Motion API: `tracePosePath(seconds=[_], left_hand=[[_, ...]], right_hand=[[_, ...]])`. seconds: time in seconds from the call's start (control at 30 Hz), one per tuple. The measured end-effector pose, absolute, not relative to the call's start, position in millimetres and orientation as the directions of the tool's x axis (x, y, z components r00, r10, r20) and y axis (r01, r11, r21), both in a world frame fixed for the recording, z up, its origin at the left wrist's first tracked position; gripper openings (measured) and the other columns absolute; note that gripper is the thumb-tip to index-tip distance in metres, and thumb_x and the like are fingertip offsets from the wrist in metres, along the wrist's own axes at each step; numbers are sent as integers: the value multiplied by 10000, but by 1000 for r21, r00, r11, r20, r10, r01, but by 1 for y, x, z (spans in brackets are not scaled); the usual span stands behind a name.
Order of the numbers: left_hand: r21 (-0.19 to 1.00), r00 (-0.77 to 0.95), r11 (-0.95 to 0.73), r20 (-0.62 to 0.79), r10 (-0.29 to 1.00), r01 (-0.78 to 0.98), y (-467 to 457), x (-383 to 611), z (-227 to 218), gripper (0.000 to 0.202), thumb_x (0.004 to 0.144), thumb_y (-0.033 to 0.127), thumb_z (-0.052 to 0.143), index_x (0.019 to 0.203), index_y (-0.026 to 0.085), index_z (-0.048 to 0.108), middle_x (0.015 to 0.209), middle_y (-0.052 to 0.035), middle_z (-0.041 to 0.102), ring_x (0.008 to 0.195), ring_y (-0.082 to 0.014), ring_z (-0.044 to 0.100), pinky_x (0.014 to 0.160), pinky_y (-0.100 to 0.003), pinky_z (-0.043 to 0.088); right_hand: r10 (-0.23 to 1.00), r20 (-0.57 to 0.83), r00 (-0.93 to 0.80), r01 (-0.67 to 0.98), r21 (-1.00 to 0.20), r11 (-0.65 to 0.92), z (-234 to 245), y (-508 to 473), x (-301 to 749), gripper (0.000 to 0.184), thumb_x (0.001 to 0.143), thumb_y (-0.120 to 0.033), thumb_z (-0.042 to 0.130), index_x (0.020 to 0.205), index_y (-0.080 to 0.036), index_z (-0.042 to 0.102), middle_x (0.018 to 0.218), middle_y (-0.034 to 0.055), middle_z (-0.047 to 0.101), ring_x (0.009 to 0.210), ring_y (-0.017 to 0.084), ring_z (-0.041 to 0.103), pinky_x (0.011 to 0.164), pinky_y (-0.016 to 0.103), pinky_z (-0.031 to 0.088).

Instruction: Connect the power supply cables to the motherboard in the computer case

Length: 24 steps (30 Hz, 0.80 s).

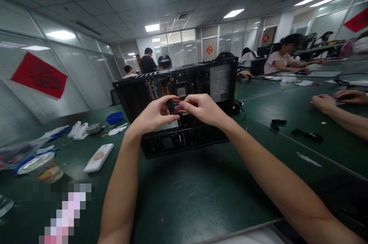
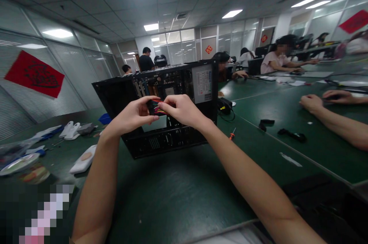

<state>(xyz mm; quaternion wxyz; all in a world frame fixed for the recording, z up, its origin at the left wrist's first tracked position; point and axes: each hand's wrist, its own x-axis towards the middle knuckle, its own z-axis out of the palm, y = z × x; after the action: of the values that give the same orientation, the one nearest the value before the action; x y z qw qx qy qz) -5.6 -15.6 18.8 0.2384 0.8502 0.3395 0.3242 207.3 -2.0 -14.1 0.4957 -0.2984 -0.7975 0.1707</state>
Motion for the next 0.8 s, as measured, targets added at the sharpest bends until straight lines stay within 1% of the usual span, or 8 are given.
tracePosePath(seconds=[0.13,0.23,0.33,0.5,0.7,0.8], left_hand=[[617,551,-660,401,732,428,-14,-4,16,614,782,310,765,1344,173,560,854,-21,650,670,-131,580,570,-240,454],[620,555,-665,406,726,416,-14,-4,16,626,774,272,765,1354,174,550,919,-32,663,699,-130,589,604,-246,471],[625,561,-663,399,725,412,-13,-5,16,639,770,265,768,1360,165,544,883,-24,655,697,-132,583,613,-251,473],[632,598,-658,359,717,410,-11,-8,16,642,796,320,754,1379,171,530,819,-9,628,685,-138,573,582,-252,450],[581,600,-671,353,718,461,-8,-11,14,605,798,336,760,1347,177,560,744,12,593,655,-133,554,553,-243,404],[619,619,-657,327,714,430,-6,-13,13,637,798,329,759,1372,172,532,706,21,590,632,-130,553,542,-240,397]], right_hand=[[658,666,-352,320,-575,753,-14,-4,204,358,944,-458,542,758,-177,663,672,6,612,621,134,499,584,280,318],[674,659,-334,340,-583,738,-15,-4,202,347,945,-441,539,735,-184,643,653,4,603,618,139,501,585,282,310],[680,663,-312,349,-586,731,-16,-3,201,331,940,-433,546,749,-187,658,669,10,622,624,146,516,594,284,322],[668,689,-282,362,-568,739,-18,-1,201,299,934,-422,558,798,-191,692,715,18,659,654,159,553,614,284,352],[689,654,-311,384,-577,721,-20,-1,199,323,928,-438,562,795,-183,709,680,14,652,614,146,521,580,285,328],[686,665,-295,375,-580,723,-21,0,199,314,915,-441,580,801,-182,715,717,21,672,633,150,526,591,287,341]])
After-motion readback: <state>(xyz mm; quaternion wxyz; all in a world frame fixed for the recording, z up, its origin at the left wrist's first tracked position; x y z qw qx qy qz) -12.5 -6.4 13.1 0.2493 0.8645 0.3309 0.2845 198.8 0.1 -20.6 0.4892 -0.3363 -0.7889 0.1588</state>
